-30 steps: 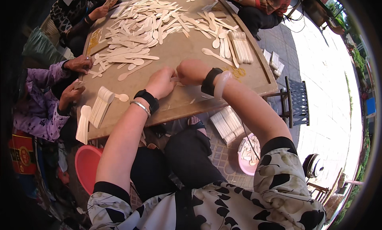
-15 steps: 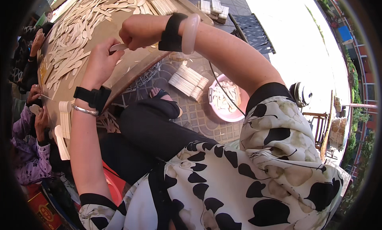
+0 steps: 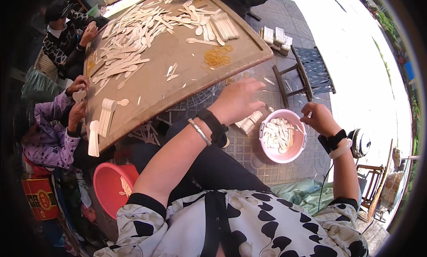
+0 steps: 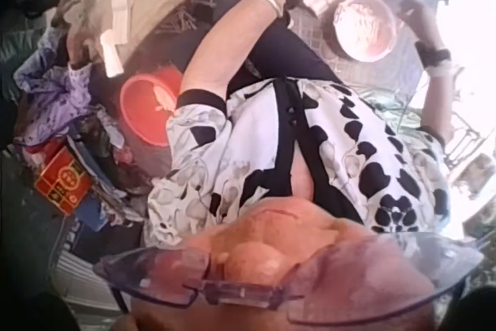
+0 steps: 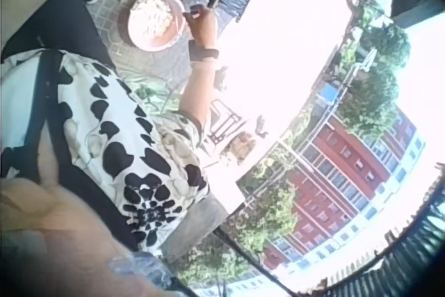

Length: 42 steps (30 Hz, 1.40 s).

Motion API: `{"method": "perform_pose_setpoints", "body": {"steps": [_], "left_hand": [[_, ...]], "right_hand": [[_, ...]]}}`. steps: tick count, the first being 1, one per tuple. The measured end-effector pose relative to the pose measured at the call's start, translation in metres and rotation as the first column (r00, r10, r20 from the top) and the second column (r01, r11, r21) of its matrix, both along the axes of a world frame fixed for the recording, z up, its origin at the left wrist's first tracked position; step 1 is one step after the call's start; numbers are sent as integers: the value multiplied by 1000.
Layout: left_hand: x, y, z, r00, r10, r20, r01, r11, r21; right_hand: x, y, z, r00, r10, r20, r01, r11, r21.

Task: Bundling wooden spoons with rubber bands and placing them in a bag.

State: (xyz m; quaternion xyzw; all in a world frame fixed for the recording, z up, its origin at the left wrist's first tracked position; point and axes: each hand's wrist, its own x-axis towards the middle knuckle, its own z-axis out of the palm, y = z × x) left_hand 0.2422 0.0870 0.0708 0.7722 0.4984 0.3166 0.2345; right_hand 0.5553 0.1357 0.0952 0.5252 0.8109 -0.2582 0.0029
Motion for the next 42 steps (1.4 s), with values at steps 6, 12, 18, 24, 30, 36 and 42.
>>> {"method": "perform_pose_setpoints", "body": {"steps": [6,12,18,24,30,36,42], "left_hand": [[-170,-12,-7,802,582,-134,-594,800,-85],[-225,5,-29,694,632,-344,-707,690,-159],[-244,45,-59,731,537,-420,-666,694,-272],[-245,63,-59,748,436,-501,-632,699,-335],[-230,50,-60,711,442,-546,-627,750,-210],[-227,49,-49,746,457,-484,-624,734,-269],[-224,56,-40,716,455,-530,-675,647,-355]], "right_hand": [[-132,34,3,906,247,-344,-253,967,28],[-292,80,-16,753,497,-431,-496,859,124],[-343,81,-14,754,460,-469,-497,866,50],[-321,79,-24,787,441,-431,-470,882,45],[-303,78,-16,798,420,-433,-433,899,74],[-293,69,-5,776,475,-416,-445,879,173],[-283,64,-1,790,449,-417,-406,893,193]]}}
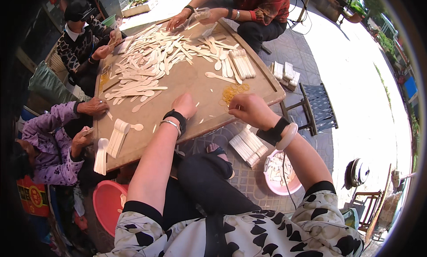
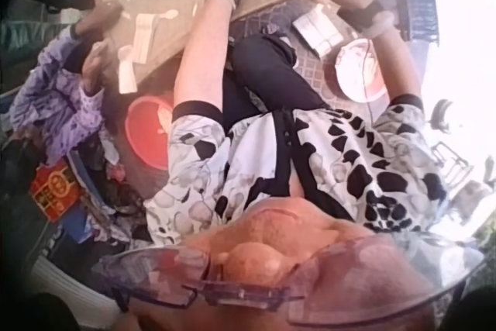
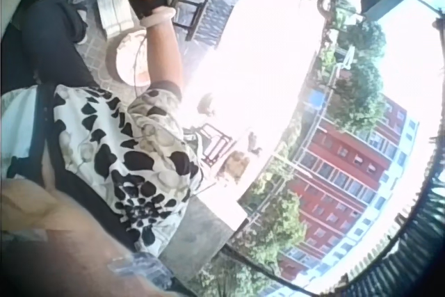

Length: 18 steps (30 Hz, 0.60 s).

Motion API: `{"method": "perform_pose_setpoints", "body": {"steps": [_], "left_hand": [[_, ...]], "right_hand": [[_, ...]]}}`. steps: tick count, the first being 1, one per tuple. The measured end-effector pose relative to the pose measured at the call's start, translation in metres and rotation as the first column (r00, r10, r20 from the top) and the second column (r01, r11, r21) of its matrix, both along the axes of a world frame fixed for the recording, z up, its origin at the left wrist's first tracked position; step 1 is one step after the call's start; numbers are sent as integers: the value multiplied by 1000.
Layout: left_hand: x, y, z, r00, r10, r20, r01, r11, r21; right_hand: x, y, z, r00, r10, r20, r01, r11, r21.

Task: Bundling wooden spoons with rubber bands and placing them in a bag.

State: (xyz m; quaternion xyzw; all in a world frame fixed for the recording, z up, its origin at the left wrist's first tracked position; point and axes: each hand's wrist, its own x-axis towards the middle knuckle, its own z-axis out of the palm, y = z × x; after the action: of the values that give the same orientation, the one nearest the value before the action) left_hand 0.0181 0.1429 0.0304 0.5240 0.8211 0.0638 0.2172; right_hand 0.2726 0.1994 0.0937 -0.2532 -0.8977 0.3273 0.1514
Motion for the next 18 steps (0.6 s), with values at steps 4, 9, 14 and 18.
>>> {"method": "perform_pose_setpoints", "body": {"steps": [4,9,14,18], "left_hand": [[6,1,0,1000,27,15,-27,1000,-6],[-1,-21,-12,999,21,-31,-17,989,145],[-31,-103,26,961,230,153,-275,859,433],[-79,-249,41,854,468,229,-483,546,684]], "right_hand": [[4,-5,-3,999,-43,10,43,998,-43],[4,-20,-5,1000,-13,-24,12,998,-54],[22,-33,-1,997,-36,-73,28,994,-104],[52,-32,-27,989,-142,-50,132,978,-162]]}}
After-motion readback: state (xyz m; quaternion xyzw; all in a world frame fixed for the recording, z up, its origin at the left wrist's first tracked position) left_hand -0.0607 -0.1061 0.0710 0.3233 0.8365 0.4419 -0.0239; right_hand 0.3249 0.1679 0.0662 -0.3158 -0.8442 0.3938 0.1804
